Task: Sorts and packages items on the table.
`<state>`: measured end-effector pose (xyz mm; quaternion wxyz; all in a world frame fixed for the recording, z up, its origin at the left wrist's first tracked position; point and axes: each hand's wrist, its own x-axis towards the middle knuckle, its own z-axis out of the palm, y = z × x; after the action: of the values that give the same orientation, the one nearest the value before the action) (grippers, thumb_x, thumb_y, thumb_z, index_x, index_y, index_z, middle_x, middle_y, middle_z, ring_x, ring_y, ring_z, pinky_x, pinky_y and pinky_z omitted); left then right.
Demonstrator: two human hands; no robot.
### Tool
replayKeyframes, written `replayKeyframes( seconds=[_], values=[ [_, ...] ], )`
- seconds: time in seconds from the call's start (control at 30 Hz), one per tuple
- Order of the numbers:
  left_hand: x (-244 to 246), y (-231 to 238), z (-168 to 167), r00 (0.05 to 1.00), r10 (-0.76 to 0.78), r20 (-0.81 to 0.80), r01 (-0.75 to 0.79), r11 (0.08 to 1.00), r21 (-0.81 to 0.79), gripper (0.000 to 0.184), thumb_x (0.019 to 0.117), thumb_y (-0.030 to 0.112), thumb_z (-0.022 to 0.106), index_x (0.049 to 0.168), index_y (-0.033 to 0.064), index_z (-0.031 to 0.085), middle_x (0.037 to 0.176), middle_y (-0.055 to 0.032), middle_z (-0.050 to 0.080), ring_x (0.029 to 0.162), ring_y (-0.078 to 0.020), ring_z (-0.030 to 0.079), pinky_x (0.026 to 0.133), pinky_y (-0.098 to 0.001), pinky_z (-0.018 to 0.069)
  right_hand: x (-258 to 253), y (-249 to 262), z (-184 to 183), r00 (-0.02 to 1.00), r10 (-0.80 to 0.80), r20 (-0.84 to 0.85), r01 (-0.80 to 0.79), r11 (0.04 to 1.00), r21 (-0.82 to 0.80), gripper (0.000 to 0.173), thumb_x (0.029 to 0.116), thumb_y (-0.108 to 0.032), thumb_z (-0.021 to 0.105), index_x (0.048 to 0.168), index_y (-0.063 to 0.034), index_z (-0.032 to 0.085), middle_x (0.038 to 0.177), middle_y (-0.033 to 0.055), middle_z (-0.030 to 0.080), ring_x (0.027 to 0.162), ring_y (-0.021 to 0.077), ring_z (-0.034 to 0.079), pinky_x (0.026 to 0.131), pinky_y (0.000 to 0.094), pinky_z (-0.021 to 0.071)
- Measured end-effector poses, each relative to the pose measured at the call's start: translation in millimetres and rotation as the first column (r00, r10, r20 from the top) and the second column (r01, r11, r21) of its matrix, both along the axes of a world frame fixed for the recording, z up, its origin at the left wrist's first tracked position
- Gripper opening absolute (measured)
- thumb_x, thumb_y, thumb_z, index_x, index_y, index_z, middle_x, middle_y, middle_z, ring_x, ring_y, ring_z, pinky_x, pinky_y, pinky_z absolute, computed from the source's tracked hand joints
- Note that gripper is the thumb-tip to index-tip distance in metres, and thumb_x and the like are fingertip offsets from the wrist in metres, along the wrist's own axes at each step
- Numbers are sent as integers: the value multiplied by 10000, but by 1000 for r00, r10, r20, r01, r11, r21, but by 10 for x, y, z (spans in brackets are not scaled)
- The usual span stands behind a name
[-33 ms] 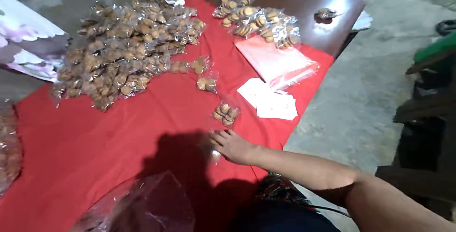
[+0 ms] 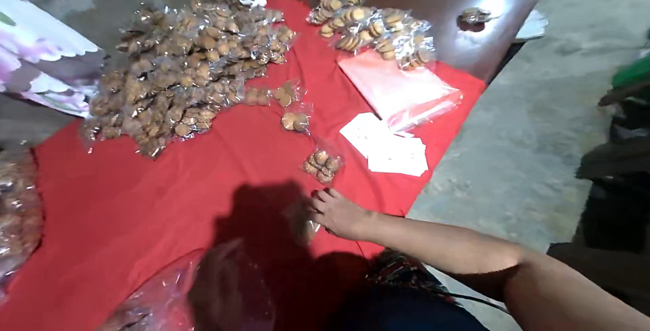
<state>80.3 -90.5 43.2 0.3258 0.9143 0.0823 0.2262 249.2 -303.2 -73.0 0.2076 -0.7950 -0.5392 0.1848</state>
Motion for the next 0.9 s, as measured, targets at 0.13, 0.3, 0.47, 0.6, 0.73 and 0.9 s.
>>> replayKeyframes(
  seconds=[0.13,0.3,0.47,0.6,0.73,0.9],
  values=[
    [1402,-655,-464,851,-376,-367,443,889,116,386,921,-101,503,1232,-2,708,1298,-184,674,1246,-363,620,1071,-493,476,208,-485,-320,995,65,71,-92,851,517,290,899,-149,710,1183,-94,727,1188,126,722,1130,359,666,945,558,530],
    [2025,-896,-1015,661,-401,-635,629,757,177,640,891,53,669,1500,191,524,1604,-200,377,1504,-458,275,1141,-730,232,409,-1284,128,448,8,-894,400,892,209,295,1029,-167,446,1131,20,649,960,48,679,865,81,650,802,276,551],
    [2078,-1134,-1052,868,94,-488,-68,995,71,599,914,267,716,1424,-4,554,1554,-277,402,1445,-475,366,1141,-657,307,747,-1679,311,440,52,-896,250,952,178,447,887,-162,760,1255,49,620,1158,180,696,1051,230,684,958,405,544],
    [2156,-1332,-1046,828,195,-526,-267,962,-63,411,896,150,714,1207,-91,595,1233,-269,623,1201,-386,585,1043,-556,441,1261,-1392,216,744,-115,-658,342,912,227,447,849,-240,805,1180,35,686,1478,298,469,1328,413,518,1090,525,446],
    [2344,-1401,-677,935,-113,-337,-71,870,-487,310,981,35,539,1251,-117,551,1137,-155,654,999,-105,644,914,-285,539,1602,-984,102,744,27,-668,305,876,374,515,838,-229,812,1281,-21,652,1542,323,367,1383,425,459,1109,522,429],
    [2879,-823,-580,947,-99,-307,104,995,-1,394,975,-51,400,1256,-30,675,1281,-165,672,1219,-242,620,1058,-403,477,1963,-843,165,772,-49,-633,313,897,312,1061,781,-235,856,1595,8,219,1343,201,628,1231,338,612,1121,571,386]
  ],
)
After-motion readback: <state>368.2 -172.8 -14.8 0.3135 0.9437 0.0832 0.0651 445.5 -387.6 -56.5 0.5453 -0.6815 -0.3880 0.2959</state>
